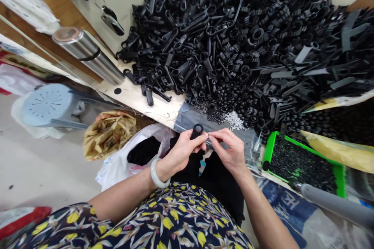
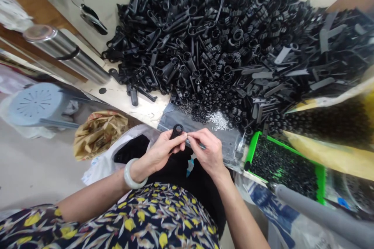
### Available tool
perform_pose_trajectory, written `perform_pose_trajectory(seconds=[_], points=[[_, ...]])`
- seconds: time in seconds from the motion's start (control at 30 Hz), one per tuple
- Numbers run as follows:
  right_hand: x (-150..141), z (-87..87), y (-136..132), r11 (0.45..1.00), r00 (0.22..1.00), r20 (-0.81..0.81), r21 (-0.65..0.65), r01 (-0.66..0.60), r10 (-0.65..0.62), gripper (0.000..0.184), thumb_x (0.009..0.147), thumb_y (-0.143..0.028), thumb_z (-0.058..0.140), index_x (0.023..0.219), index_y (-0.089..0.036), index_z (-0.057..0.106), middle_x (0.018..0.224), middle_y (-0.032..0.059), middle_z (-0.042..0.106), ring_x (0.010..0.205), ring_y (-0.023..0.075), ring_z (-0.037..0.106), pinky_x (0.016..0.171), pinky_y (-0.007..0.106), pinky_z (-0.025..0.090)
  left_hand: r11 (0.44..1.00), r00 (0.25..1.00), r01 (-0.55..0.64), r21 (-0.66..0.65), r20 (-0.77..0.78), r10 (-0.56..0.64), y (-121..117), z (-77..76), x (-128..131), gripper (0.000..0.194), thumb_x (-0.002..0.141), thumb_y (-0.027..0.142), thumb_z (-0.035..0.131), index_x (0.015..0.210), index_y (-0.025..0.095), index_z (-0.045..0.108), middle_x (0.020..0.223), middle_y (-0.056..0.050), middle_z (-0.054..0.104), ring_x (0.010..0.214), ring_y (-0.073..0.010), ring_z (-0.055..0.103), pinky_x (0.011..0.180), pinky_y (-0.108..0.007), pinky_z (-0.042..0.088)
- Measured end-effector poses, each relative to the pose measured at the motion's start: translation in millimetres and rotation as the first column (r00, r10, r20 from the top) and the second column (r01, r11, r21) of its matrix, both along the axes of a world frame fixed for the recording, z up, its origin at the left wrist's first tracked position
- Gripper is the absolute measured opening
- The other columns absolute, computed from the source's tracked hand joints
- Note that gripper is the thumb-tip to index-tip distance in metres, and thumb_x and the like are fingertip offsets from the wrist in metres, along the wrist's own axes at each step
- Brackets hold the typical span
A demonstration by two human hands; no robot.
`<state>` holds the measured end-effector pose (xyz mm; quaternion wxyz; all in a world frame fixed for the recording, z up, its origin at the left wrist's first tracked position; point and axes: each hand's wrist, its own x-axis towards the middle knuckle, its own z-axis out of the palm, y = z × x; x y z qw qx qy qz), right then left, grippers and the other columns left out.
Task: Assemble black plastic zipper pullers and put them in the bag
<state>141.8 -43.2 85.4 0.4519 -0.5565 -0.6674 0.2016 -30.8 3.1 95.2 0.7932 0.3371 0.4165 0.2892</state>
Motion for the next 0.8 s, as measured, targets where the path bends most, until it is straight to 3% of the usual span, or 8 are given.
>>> perform_pose_trajectory(seconds=[0.17, 0.5, 0.8], points=[[2.8, 3.3, -4.6, 0.999, 0.98, 0.198, 0.042, -0.032, 0.023, 0.017, 0.101, -0.018, 0.063, 0.114, -0.023, 0.073, 0.093, 0.005, 0.074, 0.079, 0.0167, 0.068, 0.072, 0.032, 0.057, 0.989, 0.996, -0.08, -0.123, 0.032, 0.084, -3.8, 3.5, 6.3, 0.045, 0.076, 0.049, 0.086, 0.069, 0.017, 0.055, 0.058, 0.007, 0.045, 0.054, -0.0058, 0.036, 0.052, -0.022, 0.025], [-2.2, 2.4, -10.4, 0.998, 0.986, 0.157, 0.055, 0.042, -0.05, 0.018, 0.099, -0.016, 0.063, 0.113, -0.024, 0.072, 0.097, 0.0054, 0.074, 0.082, 0.0174, 0.07, 0.076, 0.033, 0.059, 0.957, 0.989, -0.089, -0.277, 0.09, 0.118, -8.3, 8.2, 13.9, 0.049, 0.066, 0.046, 0.093, 0.07, 0.017, 0.054, 0.058, 0.007, 0.046, 0.054, -0.0046, 0.038, 0.053, -0.018, 0.029], [-8.2, 5.8, -8.9, 0.991, 0.984, 0.14, 0.096, 0.096, -0.109, 0.012, 0.098, -0.018, 0.064, 0.105, -0.023, 0.071, 0.089, 0.0043, 0.072, 0.075, 0.0164, 0.067, 0.069, 0.031, 0.057, 0.946, 0.981, -0.063, -0.318, 0.154, 0.117, -12.1, 0.9, 15.7, 0.041, 0.073, 0.04, 0.09, 0.072, 0.016, 0.058, 0.061, 0.006, 0.05, 0.053, -0.0041, 0.041, 0.053, -0.018, 0.032]])
